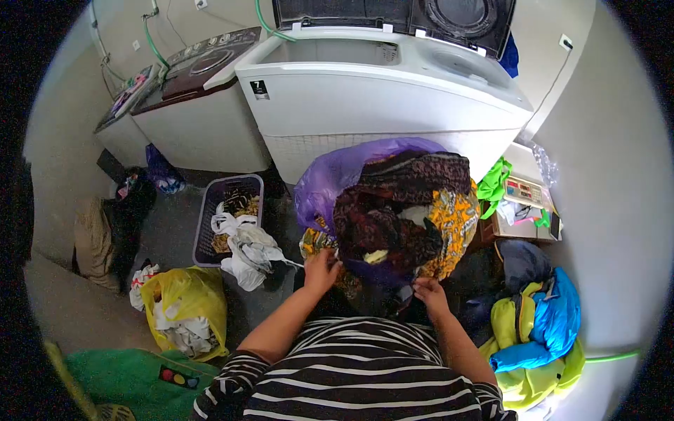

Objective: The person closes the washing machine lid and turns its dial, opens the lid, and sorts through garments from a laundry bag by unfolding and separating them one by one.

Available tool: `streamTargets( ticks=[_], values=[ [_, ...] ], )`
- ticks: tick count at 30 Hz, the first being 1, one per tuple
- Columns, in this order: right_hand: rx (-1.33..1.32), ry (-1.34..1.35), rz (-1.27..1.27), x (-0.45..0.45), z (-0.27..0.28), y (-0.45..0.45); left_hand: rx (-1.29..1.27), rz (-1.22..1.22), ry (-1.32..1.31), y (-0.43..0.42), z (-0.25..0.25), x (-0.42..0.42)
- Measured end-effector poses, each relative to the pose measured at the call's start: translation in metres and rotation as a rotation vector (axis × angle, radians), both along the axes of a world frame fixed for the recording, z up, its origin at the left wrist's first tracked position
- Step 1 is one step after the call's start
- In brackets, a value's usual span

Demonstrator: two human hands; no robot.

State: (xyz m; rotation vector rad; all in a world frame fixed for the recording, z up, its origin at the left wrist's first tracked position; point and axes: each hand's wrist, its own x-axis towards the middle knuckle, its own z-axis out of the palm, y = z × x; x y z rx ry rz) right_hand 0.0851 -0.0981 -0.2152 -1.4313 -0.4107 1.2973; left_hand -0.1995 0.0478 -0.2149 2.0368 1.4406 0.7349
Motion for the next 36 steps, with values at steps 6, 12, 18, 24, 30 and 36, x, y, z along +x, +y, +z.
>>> streamTargets(
  ticks=[6, 12, 18, 24, 30, 36],
  values=[
    [0.058, 0.052, 0.052, 0.002, 0.001, -0.022, -0.095, 0.043, -0.079, -0.005, -0.003, -0.004],
    [0.075, 0.024, 0.230, -0.009, -0.001, -0.013, 0.240, 0.038, -0.040, 0.002, -0.013, 0.004],
    [0.139, -0.017, 0.456, -0.036, 0.009, 0.010, -0.021, 0.040, -0.030, 0.005, 0.008, -0.002],
    [0.049, 0.002, 0.437, -0.033, -0.003, 0.022, -0.060, 0.146, -0.223, 0.004, 0.047, -0.045],
    [0.089, 0.206, 0.931, -0.065, 0.071, 0.049, -0.075, -0.013, -0.316, 0.008, 0.065, -0.054],
    [-0.093, 0.331, 0.677, -0.115, 0.054, 0.106, -0.143, -0.125, -0.344, -0.004, 0.060, -0.025]
  ],
)
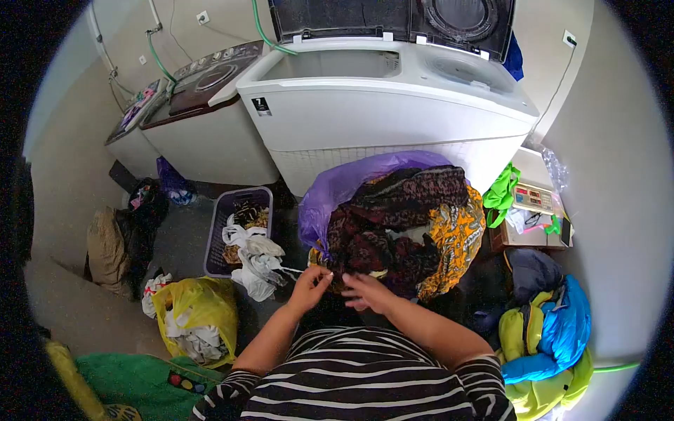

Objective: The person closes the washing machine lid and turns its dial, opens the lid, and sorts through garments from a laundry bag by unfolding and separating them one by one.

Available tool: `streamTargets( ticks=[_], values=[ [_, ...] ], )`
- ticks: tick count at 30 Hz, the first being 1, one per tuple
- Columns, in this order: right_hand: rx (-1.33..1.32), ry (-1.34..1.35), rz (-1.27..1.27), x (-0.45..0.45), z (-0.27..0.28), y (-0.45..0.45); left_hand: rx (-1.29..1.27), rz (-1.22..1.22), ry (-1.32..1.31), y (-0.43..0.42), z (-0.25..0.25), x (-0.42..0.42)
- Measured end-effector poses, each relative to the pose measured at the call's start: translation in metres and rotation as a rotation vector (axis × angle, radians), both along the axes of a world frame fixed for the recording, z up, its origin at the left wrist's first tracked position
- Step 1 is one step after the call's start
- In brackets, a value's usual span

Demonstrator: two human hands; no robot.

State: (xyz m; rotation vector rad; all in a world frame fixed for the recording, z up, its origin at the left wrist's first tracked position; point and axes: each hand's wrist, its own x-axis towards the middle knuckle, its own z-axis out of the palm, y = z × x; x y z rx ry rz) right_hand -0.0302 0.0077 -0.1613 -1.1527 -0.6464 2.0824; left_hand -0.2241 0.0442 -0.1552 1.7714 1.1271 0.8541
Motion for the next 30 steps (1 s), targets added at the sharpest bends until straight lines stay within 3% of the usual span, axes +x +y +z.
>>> streamTargets(
  ticks=[5, 7, 9, 10, 12, 14, 15, 17, 20, 22, 24, 27, 30],
  values=[
    [0.082, 0.203, -0.320, 0.002, 0.022, 0.040, 0.134, 0.040, -0.034, 0.006, -0.016, -0.016],
    [0.205, 0.264, -0.478, 0.021, 0.066, 0.050, 0.000, 0.200, -0.151, 0.009, -0.018, -0.029],
    [0.417, 0.213, -0.746, 0.044, 0.101, 0.059, -0.012, 0.193, -0.146, 0.009, -0.014, -0.036],
    [0.557, 0.317, -0.792, 0.067, 0.102, 0.067, -0.021, 0.183, -0.139, 0.008, -0.010, -0.038],
    [0.736, 0.075, -0.882, 0.080, 0.123, 0.066, -0.041, 0.163, -0.125, 0.007, -0.004, -0.038],
    [0.647, 0.015, -0.492, 0.068, 0.118, 0.059, -0.026, 0.148, -0.123, 0.007, 0.000, -0.033],
    [0.646, 0.016, -0.495, 0.055, 0.115, 0.055, -0.016, 0.135, -0.122, 0.006, 0.002, -0.029],
    [0.310, -0.026, 0.033, 0.027, 0.108, 0.046, 0.006, 0.108, -0.121, 0.004, 0.006, -0.022],
    [0.262, -0.049, 0.002, 0.022, 0.058, 0.062, 0.101, 0.126, 0.006, 0.008, 0.019, -0.036],
    [0.432, -0.173, -0.284, 0.045, 0.046, 0.079, 0.191, 0.153, 0.132, 0.011, 0.026, -0.058],
    [0.458, 0.026, -0.456, 0.063, 0.058, 0.087, 0.304, 0.167, 0.179, 0.024, 0.017, -0.092],
    [0.543, 0.016, -0.586, 0.077, 0.070, 0.088, 0.319, 0.323, 0.137, 0.027, 0.016, -0.132],
    [0.510, 0.046, -0.574, 0.088, 0.068, 0.088, 0.167, 0.377, 0.044, 0.030, 0.003, -0.166]
  ],
)
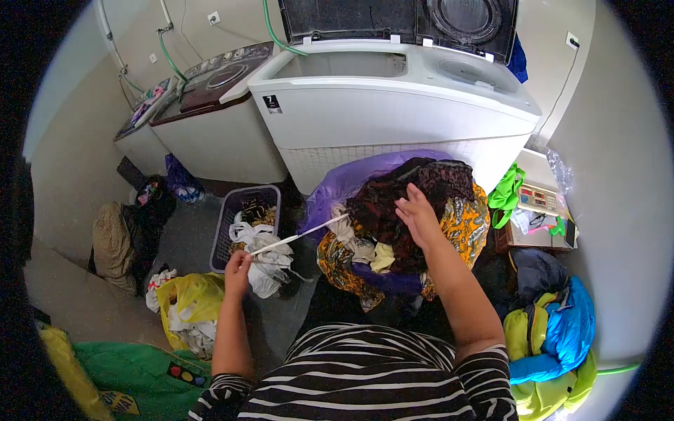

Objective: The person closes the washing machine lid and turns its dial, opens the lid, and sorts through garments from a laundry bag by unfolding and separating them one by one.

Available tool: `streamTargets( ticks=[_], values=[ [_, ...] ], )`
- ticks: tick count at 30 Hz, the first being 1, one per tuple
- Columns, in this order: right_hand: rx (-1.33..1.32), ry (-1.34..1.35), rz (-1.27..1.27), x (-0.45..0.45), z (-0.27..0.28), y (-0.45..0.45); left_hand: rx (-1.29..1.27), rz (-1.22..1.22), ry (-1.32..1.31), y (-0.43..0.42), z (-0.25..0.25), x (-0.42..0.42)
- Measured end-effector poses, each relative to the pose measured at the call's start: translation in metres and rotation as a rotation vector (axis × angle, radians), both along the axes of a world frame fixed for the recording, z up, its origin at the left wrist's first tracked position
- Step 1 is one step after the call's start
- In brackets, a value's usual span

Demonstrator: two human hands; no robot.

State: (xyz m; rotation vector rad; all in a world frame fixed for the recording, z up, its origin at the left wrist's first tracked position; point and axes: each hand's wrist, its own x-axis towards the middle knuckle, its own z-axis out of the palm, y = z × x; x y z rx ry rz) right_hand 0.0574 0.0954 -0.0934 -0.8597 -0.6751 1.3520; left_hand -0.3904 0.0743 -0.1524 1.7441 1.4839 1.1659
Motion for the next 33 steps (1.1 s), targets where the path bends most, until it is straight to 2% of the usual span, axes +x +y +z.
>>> streamTargets(
  ticks=[3, 7, 12, 15, 18, 20, 23, 26, 28, 29, 30, 31, 32, 33],
  values=[
    [-0.026, 0.032, 0.016, 0.013, -0.005, -0.001, -0.029, 0.168, -0.086, -0.002, -0.019, -0.022],
    [0.113, 0.155, -0.104, 0.033, -0.009, 0.004, 0.035, 0.688, -0.188, -0.007, -0.058, -0.064],
    [0.111, 0.115, -0.094, 0.045, -0.005, 0.002, -0.010, 1.281, -0.327, -0.032, -0.103, -0.145],
    [0.102, 0.045, -0.095, 0.043, -0.012, 0.001, -0.153, 1.466, -0.417, -0.039, -0.119, -0.181],
    [0.098, -0.028, -0.073, 0.037, -0.016, 0.005, -0.411, 1.491, -0.490, -0.030, -0.122, -0.215],
    [0.077, 0.017, -0.083, 0.038, -0.014, 0.004, -0.464, 1.444, -0.456, -0.019, -0.114, -0.226],
    [0.052, 0.057, -0.106, 0.040, -0.014, 0.003, -0.229, 1.245, -0.314, 0.005, -0.098, -0.213],
    [0.086, -0.023, -0.103, 0.036, -0.025, 0.006, -0.012, 0.711, -0.215, 0.026, -0.070, -0.142],
    [0.091, -0.052, -0.099, 0.034, -0.029, 0.006, 0.043, 0.206, -0.125, 0.036, -0.061, -0.069],
    [0.101, -0.074, -0.090, 0.032, -0.029, 0.005, -0.070, 0.173, -0.017, 0.020, -0.025, -0.013],
    [0.112, -0.096, -0.081, 0.031, -0.029, 0.005, -0.304, 0.028, -0.100, 0.017, -0.014, 0.022],
    [0.126, -0.117, -0.074, 0.030, -0.029, 0.005, -0.370, -0.137, -0.045, 0.017, -0.014, 0.053],
    [0.133, -0.130, -0.073, 0.029, -0.029, 0.005, -0.337, -0.202, 0.110, 0.003, 0.017, 0.091],
    [0.141, -0.143, -0.072, 0.029, -0.028, 0.004, -0.161, -0.239, 0.153, 0.007, -0.007, 0.112]
  ],
)
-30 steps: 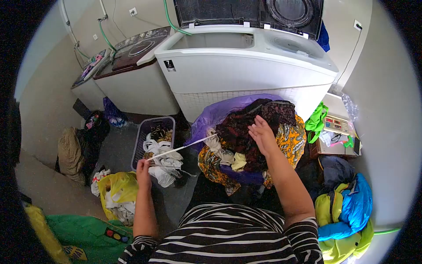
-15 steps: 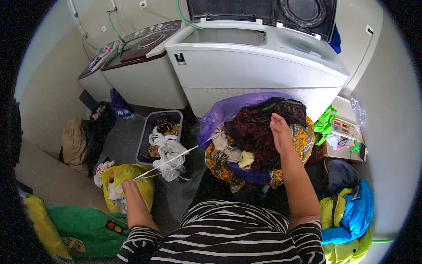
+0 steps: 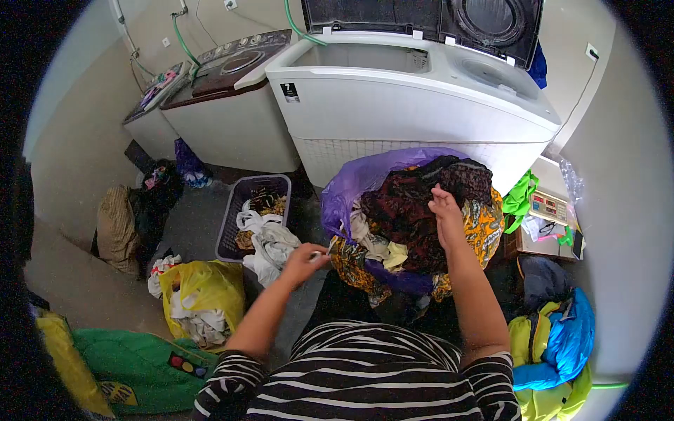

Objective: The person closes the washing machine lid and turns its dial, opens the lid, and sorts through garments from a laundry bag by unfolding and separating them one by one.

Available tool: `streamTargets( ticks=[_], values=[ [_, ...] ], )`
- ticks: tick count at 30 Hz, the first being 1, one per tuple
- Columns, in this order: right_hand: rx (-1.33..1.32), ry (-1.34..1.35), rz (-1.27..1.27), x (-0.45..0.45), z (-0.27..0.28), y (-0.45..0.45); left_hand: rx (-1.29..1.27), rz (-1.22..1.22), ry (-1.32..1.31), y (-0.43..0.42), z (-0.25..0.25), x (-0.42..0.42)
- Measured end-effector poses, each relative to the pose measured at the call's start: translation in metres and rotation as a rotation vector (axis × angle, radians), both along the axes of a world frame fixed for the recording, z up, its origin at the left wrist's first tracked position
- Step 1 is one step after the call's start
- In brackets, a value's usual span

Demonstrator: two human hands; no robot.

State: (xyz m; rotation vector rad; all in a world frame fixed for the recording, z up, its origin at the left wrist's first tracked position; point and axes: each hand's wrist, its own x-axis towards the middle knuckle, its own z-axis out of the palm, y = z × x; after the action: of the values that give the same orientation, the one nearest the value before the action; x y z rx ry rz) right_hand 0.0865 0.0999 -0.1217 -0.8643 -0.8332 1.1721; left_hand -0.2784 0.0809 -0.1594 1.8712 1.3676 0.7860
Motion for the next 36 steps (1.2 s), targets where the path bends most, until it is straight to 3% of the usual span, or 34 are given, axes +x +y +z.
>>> streamTargets(
  ticks=[1, 2, 4, 9, 11, 15, 17, 18, 21, 22, 30, 34, 36],
  values=[
    [0.000, -0.004, 0.002, 0.001, 0.000, 0.000, 0.177, -0.051, 0.016, 0.007, -0.028, 0.016],
    [0.000, -0.008, 0.005, 0.002, 0.000, 0.000, 0.180, -0.053, 0.010, 0.012, -0.036, 0.033],
    [-0.003, -0.010, 0.012, 0.002, 0.000, -0.002, 0.315, 0.282, 0.011, 0.019, -0.044, 0.055],
    [-0.017, -0.076, 0.007, -0.001, 0.002, -0.003, 0.125, 0.153, 0.036, 0.022, -0.049, 0.055],
    [-0.011, -0.060, 0.011, 0.000, -0.001, -0.001, 0.170, 0.104, -0.015, 0.014, -0.049, 0.042],
    [-0.003, -0.020, 0.032, 0.003, -0.010, 0.001, -0.144, -0.069, 0.209, -0.008, -0.037, -0.016],
    [0.022, -0.031, 0.033, 0.003, -0.009, 0.000, -0.268, -0.213, 0.493, -0.005, -0.077, -0.073],
    [0.035, -0.037, 0.034, 0.002, -0.009, 0.000, -0.272, -0.205, 0.498, -0.004, -0.099, -0.099],
    [0.046, -0.041, 0.041, 0.000, -0.007, 0.000, -0.341, 0.146, 0.775, 0.001, -0.150, -0.166],
    [0.045, -0.046, 0.039, 0.000, -0.006, -0.001, -0.320, 0.217, 0.716, 0.010, -0.161, -0.186],
    [0.015, -0.103, 0.008, 0.000, -0.006, -0.002, 0.041, 0.631, 0.661, 0.075, -0.033, -0.224],
    [0.009, -0.171, -0.058, -0.005, -0.013, -0.002, 0.212, 0.823, 0.698, 0.084, -0.018, -0.190],
    [-0.034, -0.620, -0.180, -0.018, -0.003, -0.012, 0.268, 0.622, 0.647, 0.083, -0.029, -0.163]
  ],
)
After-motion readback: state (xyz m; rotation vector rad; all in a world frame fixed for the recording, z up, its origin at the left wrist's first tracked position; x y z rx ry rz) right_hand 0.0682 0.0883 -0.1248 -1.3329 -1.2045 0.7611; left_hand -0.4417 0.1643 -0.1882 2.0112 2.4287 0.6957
